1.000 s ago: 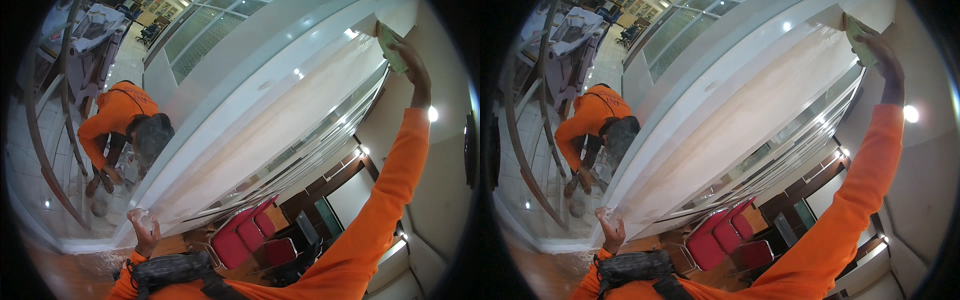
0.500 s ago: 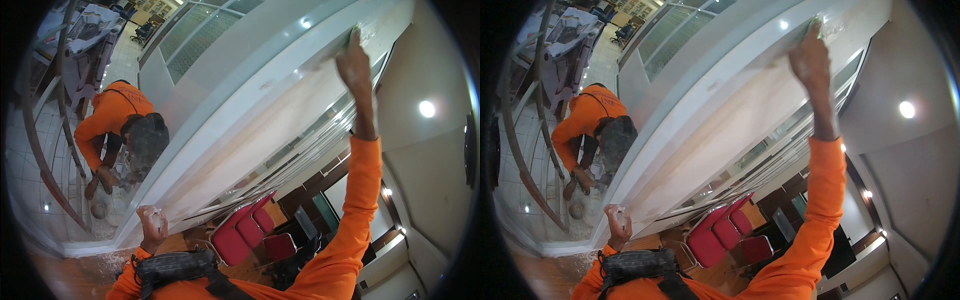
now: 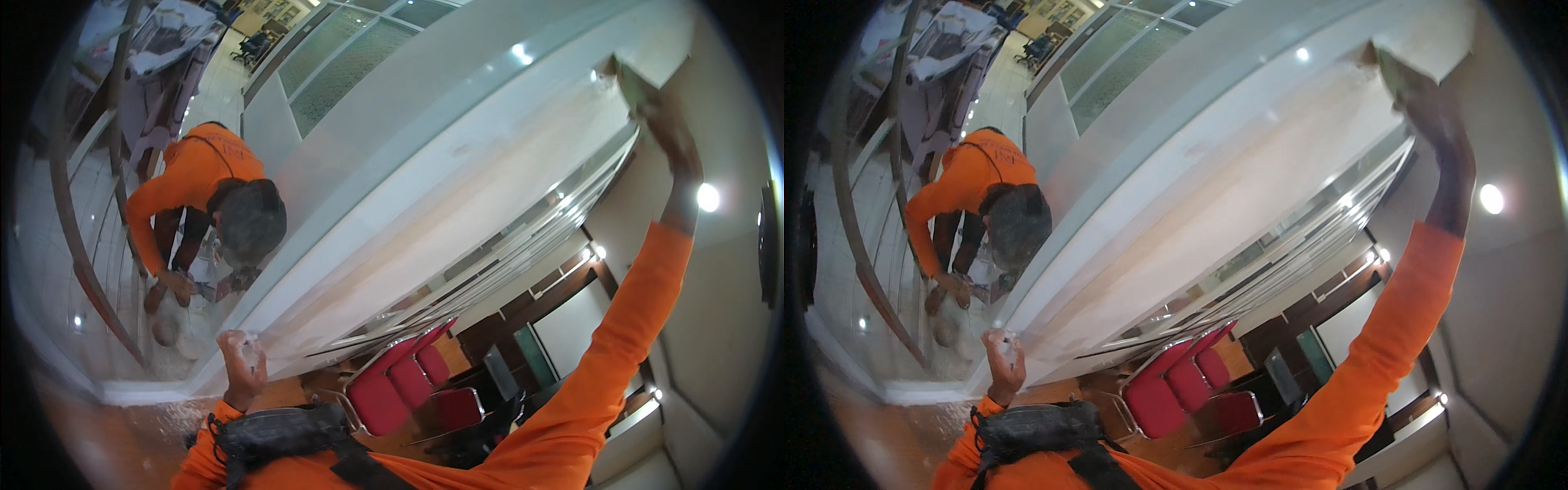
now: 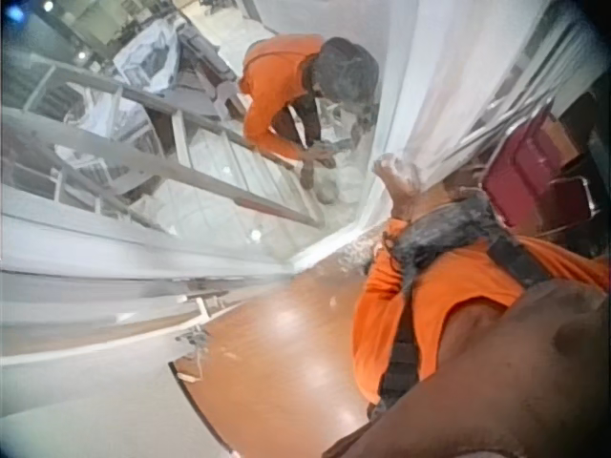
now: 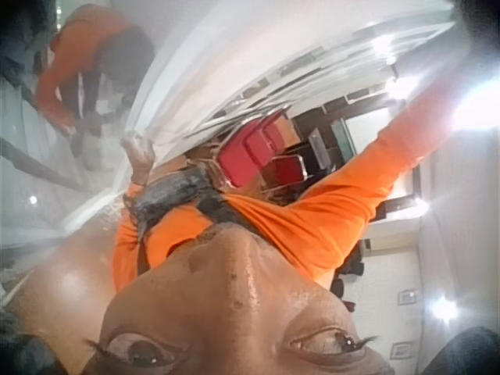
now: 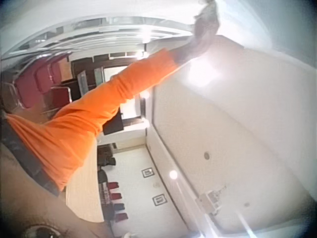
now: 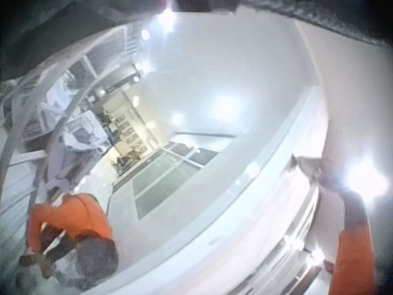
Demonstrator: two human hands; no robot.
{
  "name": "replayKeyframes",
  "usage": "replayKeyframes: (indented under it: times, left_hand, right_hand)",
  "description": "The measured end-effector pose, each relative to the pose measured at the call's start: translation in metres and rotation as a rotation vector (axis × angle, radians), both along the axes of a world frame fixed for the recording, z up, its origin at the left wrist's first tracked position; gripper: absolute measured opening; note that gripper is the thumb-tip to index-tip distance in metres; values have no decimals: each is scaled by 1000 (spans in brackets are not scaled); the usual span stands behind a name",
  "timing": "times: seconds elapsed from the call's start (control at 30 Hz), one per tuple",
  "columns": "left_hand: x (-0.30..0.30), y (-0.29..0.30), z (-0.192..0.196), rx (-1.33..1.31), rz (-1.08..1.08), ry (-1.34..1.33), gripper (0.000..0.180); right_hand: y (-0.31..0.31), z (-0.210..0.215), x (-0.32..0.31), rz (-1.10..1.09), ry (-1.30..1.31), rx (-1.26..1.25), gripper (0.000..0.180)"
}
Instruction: The person scoops white compound from a bucket using a green scraper and applies it to a vertical wall surface. They smooth the compound in vertical strokes while a coworker works on the floor nearby.
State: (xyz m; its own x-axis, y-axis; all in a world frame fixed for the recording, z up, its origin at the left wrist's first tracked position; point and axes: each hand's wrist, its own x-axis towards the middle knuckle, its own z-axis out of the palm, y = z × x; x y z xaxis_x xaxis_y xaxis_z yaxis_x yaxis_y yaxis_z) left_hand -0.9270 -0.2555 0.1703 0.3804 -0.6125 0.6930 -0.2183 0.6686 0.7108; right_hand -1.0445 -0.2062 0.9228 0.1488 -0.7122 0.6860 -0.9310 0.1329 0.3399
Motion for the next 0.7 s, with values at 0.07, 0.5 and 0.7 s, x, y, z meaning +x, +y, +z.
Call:
replayKeyframes:
  times: [0.07,0.5,0.7]
  left_hand:
    - [-1,2,1,13,3,68,26]
    - [9,5,20,-21,-44,15,26]
    - [22,4,10,23,37,94,26]
  right_hand:
    - [-2,-24,-13,-27,18,40,64]
    - [-45,-103,13,41,365,-280,66]
    - [25,-71,-2,78,-2,-21,64]
